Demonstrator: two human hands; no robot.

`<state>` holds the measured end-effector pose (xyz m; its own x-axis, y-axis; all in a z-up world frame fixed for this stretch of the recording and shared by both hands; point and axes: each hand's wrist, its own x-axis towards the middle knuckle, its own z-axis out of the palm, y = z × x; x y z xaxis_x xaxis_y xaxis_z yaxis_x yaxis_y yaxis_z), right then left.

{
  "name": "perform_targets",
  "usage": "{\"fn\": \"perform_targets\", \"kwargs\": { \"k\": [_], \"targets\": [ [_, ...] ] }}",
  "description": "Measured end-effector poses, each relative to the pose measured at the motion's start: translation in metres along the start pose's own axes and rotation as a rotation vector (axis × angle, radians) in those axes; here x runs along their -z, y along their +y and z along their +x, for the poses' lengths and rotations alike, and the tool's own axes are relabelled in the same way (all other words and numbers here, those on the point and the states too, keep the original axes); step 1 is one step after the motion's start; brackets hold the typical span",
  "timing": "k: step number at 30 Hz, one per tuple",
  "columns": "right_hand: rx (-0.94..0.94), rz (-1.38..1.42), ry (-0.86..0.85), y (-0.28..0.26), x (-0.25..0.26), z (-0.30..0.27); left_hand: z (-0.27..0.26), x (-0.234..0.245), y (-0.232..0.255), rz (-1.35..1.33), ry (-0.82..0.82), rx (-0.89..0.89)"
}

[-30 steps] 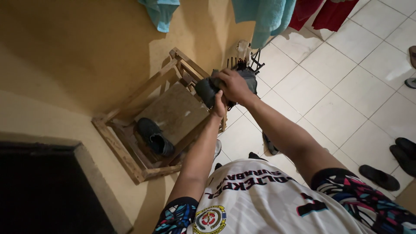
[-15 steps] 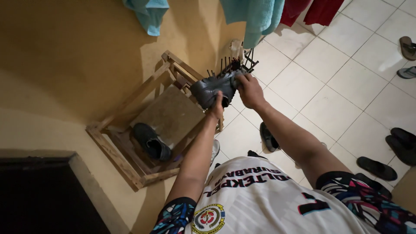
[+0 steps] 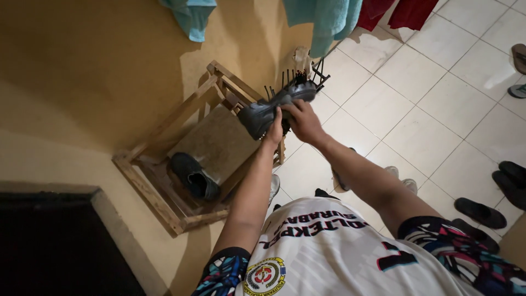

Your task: Cleaning a black shoe with a brush while sitting on the floor

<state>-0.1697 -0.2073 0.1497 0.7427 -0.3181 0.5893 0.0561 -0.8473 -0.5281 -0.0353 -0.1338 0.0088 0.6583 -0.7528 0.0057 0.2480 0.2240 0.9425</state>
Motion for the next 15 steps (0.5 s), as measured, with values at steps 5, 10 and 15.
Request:
{"fn": "perform_targets", "kwargs": {
  "k": [5,10,15],
  "targets": [
    [-0.164,-0.164,-0.011,0.017,0.018,0.0,0.008,0.007,-0.02,-0.07,0.072,-0.019],
    [-0.285,-0.098,0.079,0.031,0.01,-0.006,0.014,0.009,-0.026,-0.111,0.064,-0.028],
    [-0.171,0.168,0.061,0.006,0.002,-0.003,0.01,0.015,-0.035,-0.162,0.024,-0.007]
  ]
}}
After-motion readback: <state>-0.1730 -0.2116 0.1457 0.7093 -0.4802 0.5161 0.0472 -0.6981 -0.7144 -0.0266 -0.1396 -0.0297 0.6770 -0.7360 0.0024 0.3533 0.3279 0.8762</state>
